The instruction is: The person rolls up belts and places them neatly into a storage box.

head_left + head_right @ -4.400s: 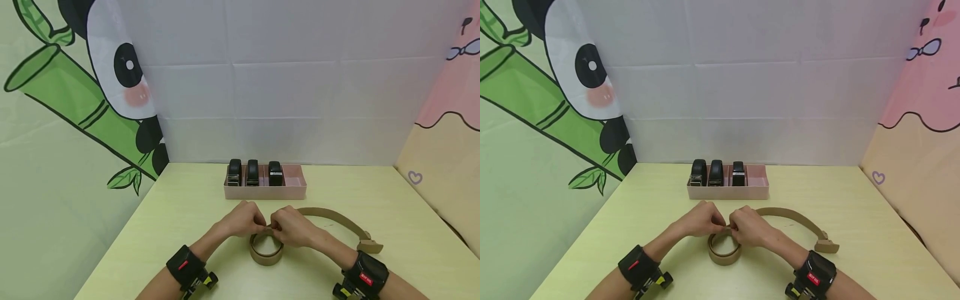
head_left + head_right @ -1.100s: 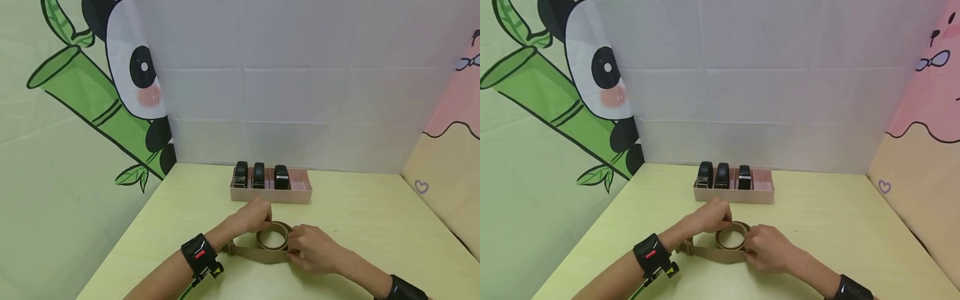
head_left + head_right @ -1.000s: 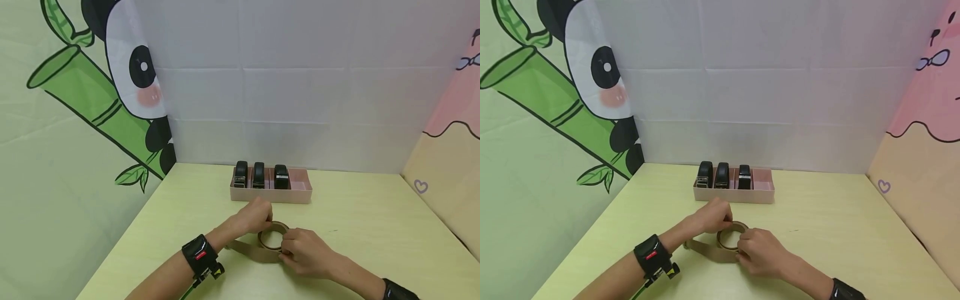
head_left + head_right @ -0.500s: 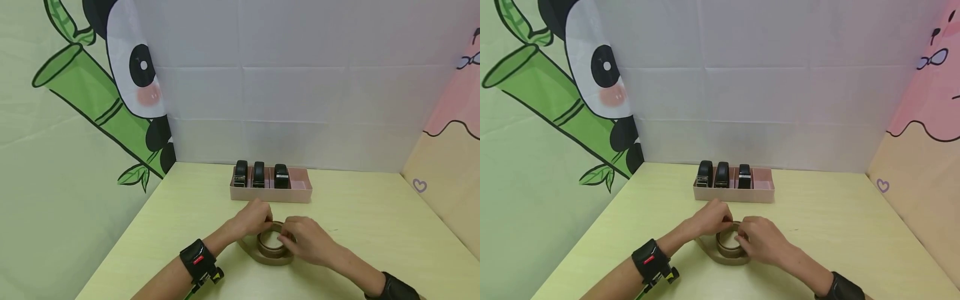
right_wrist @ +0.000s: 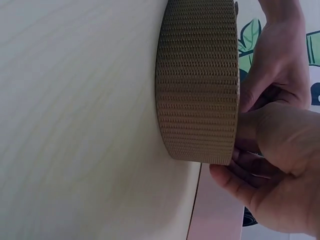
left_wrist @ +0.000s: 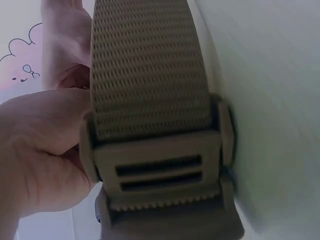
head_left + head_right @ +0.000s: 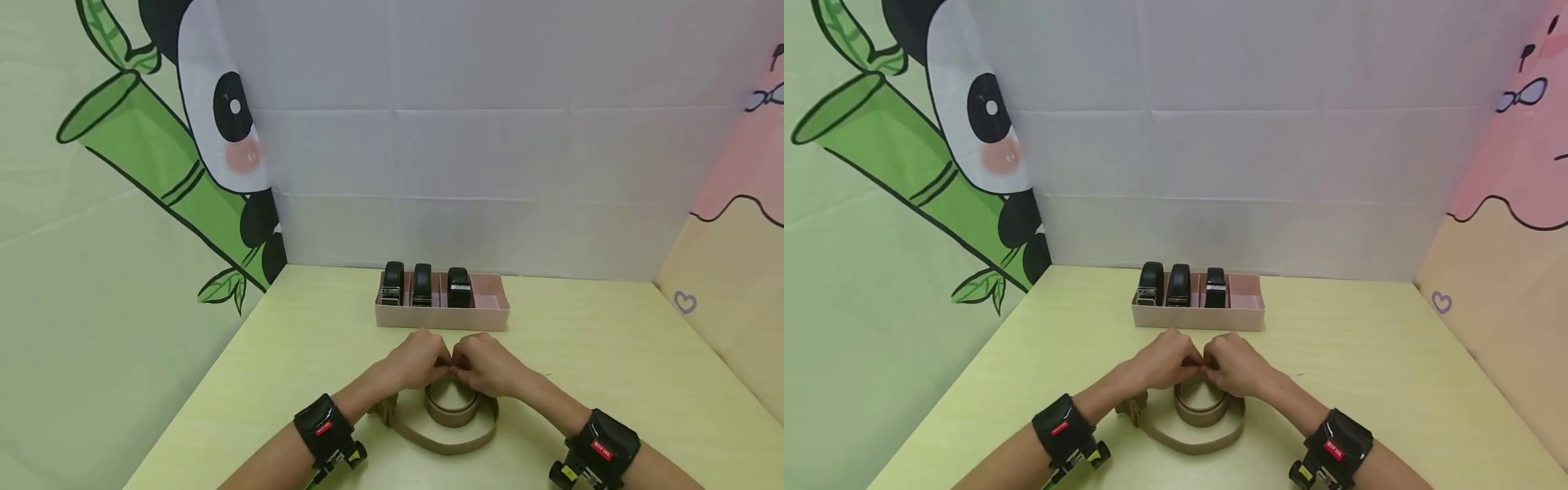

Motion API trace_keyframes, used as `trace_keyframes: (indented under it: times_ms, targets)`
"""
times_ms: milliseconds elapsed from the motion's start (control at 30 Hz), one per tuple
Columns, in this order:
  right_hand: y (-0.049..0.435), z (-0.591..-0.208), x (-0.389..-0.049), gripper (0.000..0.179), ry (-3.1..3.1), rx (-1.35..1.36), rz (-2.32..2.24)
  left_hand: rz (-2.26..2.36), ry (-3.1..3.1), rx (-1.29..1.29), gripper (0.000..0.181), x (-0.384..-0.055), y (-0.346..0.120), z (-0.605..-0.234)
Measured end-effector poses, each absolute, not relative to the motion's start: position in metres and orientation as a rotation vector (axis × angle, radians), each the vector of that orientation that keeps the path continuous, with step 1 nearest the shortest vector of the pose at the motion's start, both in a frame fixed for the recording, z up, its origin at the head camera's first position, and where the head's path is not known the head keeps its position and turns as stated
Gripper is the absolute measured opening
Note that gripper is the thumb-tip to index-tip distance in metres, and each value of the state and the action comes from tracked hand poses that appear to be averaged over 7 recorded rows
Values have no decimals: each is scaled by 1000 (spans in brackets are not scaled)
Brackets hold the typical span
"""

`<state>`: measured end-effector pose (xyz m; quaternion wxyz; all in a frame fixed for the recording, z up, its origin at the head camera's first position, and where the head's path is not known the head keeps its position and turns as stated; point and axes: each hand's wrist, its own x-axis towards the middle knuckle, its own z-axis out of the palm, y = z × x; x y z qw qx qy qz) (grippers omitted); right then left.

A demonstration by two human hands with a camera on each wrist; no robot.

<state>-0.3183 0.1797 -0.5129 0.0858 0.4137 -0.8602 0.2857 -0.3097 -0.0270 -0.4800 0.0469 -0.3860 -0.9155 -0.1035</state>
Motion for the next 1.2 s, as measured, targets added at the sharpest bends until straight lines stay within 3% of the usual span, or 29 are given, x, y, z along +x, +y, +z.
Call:
trace_keyframes:
  times_ms: [233, 433, 600, 833, 1200]
  targets:
    - [183, -511, -316, 21, -2581, 1196, 781, -296, -2780, -1150, 23, -284, -37, -468]
    - [194, -512, -326, 19, -2583, 1195, 745, -243, -2942, -1410, 6, -244, -54, -453]
    - [202, -514, -334, 18, -2572, 1206, 735, -80, -2980, -1401, 16, -233, -57, -454]
    - [214, -519, -339, 19, -2581, 1211, 763, -4, -2912, -1234, 19, -251, -62, -461]
    - [218, -525, -324, 24, -2558, 1276, 834, -140, -2703, -1200, 34, -316, -55, -482]
